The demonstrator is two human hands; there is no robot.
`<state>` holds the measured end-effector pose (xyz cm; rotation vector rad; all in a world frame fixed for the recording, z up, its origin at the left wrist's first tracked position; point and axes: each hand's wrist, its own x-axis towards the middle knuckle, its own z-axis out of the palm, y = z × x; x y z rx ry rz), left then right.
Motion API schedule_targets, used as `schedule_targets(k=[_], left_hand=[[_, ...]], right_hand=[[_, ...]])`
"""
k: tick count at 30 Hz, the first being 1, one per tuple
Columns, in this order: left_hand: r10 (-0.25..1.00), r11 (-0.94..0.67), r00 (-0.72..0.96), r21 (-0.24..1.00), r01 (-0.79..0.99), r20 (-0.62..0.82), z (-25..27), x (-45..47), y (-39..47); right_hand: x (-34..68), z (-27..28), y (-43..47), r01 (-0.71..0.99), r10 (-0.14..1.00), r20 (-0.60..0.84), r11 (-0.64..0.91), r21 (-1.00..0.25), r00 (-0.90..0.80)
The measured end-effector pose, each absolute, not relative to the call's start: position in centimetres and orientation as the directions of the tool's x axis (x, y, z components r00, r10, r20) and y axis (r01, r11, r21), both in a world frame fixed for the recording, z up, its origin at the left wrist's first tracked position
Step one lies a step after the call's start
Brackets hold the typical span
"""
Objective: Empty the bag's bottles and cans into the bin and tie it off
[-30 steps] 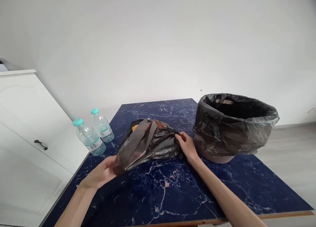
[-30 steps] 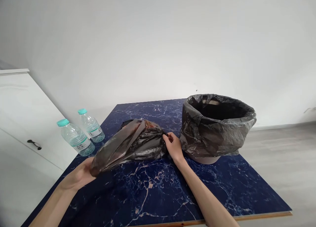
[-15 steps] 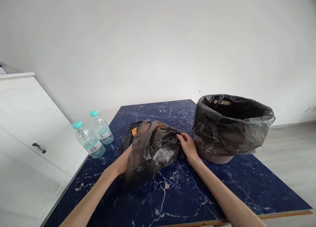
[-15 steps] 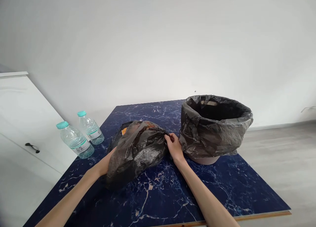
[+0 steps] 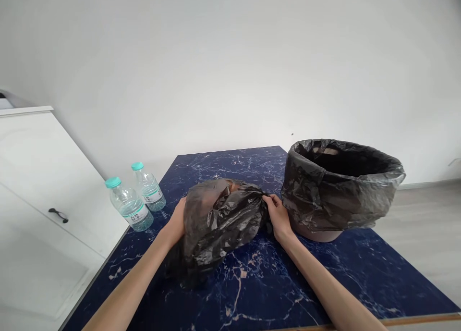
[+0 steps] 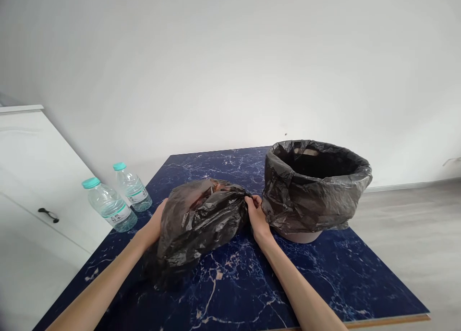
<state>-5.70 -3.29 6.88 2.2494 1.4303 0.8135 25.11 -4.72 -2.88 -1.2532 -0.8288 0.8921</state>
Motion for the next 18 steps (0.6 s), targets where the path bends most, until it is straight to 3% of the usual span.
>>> schedule_targets(k=[3,6,8,11,18], left_hand=[[0.933,-0.358,0.284,0.470,0.807,0.223,8.5,-7.8,-6.9],[0.982,-0.140,0.096,0.290,0.947,0.161,10.4,-10.7,-10.7],[0.976,-0.089,0.035,0.247,0.965,0.214,11.3,-12.9,-13.0],[0.951,-0.122,0.071,0.154,0.981,0.301,12.2,-16.2,-15.5],[0.979,0.109,-0.074,-0.183,0.977,0.190,14.0,-19.9,-17.0]], right_hand=[[25.1,-2.9,-4.9,-0.124,0.907,0.006,0.064,-0.990,0.421],[25.1,-3.0,-4.9,-0.144,0.909,-0.004,0.062,-0.988,0.417],[25.0,-3.0,-4.9,-0.153,0.907,-0.002,0.069,-0.986,0.421],[24.9,-3.0,-4.9,-0.157,0.907,0.002,0.076,-0.985,0.422],[24.9,-2.7,-5.3,-0.150,0.913,0.007,0.075,-0.986,0.408]])
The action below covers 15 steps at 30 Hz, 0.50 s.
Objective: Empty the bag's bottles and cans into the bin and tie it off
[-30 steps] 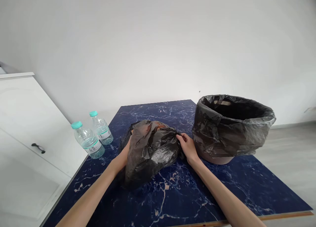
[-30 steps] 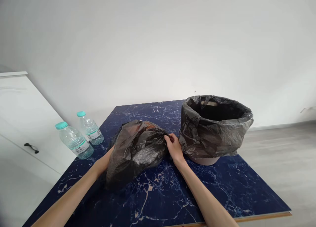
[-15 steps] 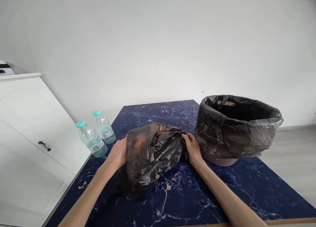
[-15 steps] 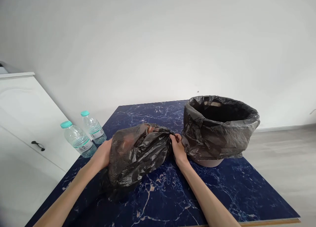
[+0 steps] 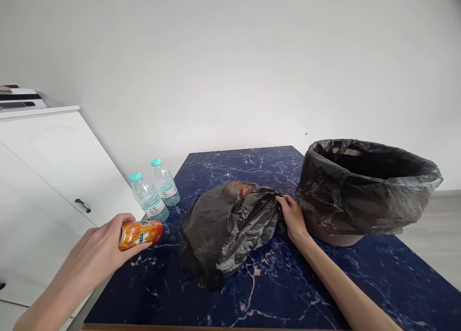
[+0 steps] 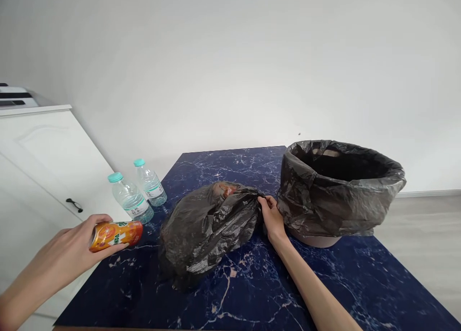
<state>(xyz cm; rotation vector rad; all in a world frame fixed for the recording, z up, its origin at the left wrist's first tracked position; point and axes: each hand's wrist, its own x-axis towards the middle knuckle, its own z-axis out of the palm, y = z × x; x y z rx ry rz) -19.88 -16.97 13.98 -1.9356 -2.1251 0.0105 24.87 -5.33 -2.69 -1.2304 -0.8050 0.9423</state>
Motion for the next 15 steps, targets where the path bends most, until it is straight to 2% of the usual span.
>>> schedule_targets(k=[3,9,13,15], left_hand=[[0.982,0.151,-0.120,-0.228,0.962,0.143,14.1,-20.6,-16.2],[0.985,0.167,-0.152,-0.201,0.965,0.087,13.5,-21.1,-14.7],[0.977,0.183,-0.169,-0.110,0.977,0.128,12.8,-21.0,-14.4],[0.963,0.163,-0.141,-0.084,0.983,0.228,12.2,-20.9,-14.8]], right_hand=[[24.9,-2.6,-5.5,-0.138,0.917,0.009,0.069,-0.988,0.399],[24.9,-2.6,-5.5,-0.113,0.916,0.024,0.076,-0.991,0.400],[25.0,-2.7,-5.6,-0.103,0.922,0.008,0.052,-0.993,0.387],[25.1,-2.7,-5.7,-0.102,0.929,-0.009,0.031,-0.994,0.370]])
